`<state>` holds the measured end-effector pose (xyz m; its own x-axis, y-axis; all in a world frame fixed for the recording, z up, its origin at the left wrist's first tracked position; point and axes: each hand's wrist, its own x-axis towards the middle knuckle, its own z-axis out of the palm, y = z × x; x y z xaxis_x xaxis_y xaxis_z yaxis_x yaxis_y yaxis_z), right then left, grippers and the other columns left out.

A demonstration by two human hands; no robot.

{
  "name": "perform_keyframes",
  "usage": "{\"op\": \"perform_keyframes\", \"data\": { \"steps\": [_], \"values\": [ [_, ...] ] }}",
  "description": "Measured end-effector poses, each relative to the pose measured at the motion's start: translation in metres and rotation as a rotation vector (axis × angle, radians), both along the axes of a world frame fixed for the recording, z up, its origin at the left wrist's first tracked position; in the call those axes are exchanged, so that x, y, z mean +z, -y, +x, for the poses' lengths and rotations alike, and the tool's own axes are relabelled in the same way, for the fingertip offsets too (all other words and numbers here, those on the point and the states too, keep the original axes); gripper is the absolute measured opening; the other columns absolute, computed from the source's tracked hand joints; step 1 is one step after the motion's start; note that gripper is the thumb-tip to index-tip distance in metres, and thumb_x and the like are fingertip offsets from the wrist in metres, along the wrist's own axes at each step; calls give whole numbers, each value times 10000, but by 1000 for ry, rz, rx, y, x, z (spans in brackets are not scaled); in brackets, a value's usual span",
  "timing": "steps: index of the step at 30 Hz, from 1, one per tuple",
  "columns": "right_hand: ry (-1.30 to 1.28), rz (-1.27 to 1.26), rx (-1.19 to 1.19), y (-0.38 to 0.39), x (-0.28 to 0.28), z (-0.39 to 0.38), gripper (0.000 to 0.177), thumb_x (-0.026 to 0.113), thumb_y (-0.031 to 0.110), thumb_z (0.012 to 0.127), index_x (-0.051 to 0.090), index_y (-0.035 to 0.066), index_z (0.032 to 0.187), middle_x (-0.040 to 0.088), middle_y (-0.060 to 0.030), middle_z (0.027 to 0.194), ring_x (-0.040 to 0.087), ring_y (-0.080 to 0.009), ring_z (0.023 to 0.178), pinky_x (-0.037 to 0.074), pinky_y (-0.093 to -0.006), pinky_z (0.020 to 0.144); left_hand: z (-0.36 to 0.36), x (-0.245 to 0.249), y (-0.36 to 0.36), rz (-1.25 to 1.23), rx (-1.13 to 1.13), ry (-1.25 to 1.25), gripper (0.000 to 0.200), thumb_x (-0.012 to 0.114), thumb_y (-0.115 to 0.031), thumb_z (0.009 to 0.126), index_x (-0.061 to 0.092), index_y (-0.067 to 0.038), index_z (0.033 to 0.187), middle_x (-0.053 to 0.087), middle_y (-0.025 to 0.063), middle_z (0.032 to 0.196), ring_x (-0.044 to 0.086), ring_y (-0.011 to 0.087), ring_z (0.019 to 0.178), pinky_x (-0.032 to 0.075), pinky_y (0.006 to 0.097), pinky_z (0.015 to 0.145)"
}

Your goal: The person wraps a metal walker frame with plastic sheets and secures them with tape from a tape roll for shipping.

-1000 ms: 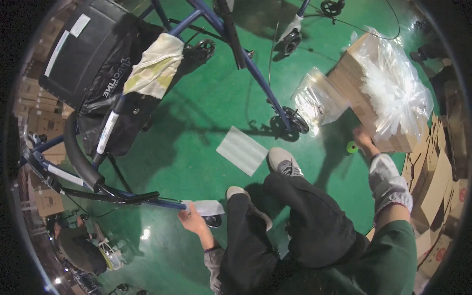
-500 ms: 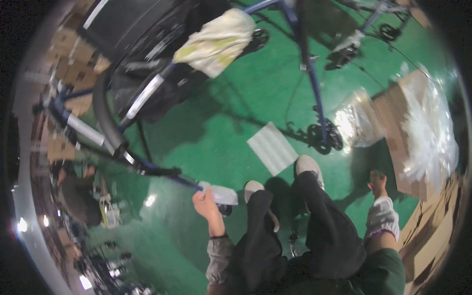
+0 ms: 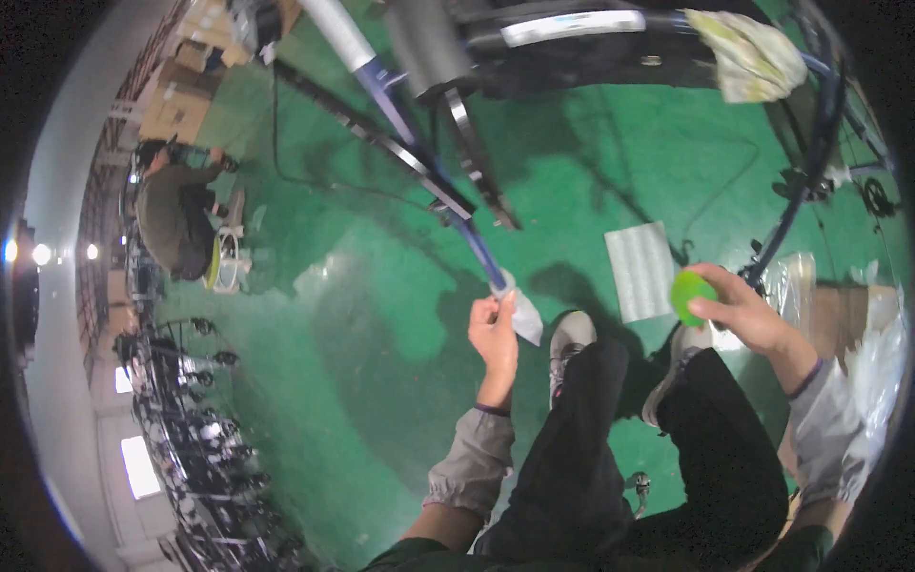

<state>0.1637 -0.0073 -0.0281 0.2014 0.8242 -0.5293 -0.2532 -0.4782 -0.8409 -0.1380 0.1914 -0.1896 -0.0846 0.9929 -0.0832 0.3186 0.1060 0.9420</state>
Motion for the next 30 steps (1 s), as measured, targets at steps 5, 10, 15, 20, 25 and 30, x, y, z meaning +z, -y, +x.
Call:
{"op": "perform_keyframes", "data": {
  "steps": [5,10,15,20,25,30],
  "values": [
    [-327,-76,154,-103,-31,-62,456,665,252,926,504,46,1300,647,-93,1025,657,-199,870,556,-264,723,-22,-3,-7,-17,-190,41,138,733,-204,854,653,-116,785,673,9,900,604,123,842,446,263,760],
    [-569,-157,21,-135,-96,-134,462,643,382,914,550,12,1175,658,-171,969,648,-207,691,544,-277,655,-43,5,-17,-139,-384,208,132,708,-198,893,732,-69,908,625,46,1046,573,119,976,429,266,799],
    [-639,-257,-145,-144,-109,-175,434,625,465,916,594,61,1071,660,-67,879,617,-141,632,501,-235,574,-56,10,-25,-143,-550,241,154,692,-202,898,750,-134,1023,676,17,972,514,171,1186,288,390,1066],
    [-520,-294,-197,-155,-102,-192,349,673,412,897,571,97,1007,603,-40,765,574,-130,573,456,-229,528,-57,12,-27,-51,-587,150,151,708,-233,886,754,-160,1009,730,-4,940,535,190,1203,178,478,1163],
    [-422,-284,-179,-158,-105,-200,293,687,379,890,579,116,963,595,-15,737,568,-120,561,438,-221,516,-57,9,-27,9,-583,107,140,741,-201,850,738,-142,977,717,15,950,569,179,1181,176,506,1181],
    [-375,-273,-192,-160,-106,-202,310,701,342,886,538,90,962,584,-41,807,574,-133,591,457,-229,488,-55,-1,-27,87,-563,88,159,731,-96,806,730,-135,961,694,55,982,602,191,1123,225,519,1172]
  ]
}}
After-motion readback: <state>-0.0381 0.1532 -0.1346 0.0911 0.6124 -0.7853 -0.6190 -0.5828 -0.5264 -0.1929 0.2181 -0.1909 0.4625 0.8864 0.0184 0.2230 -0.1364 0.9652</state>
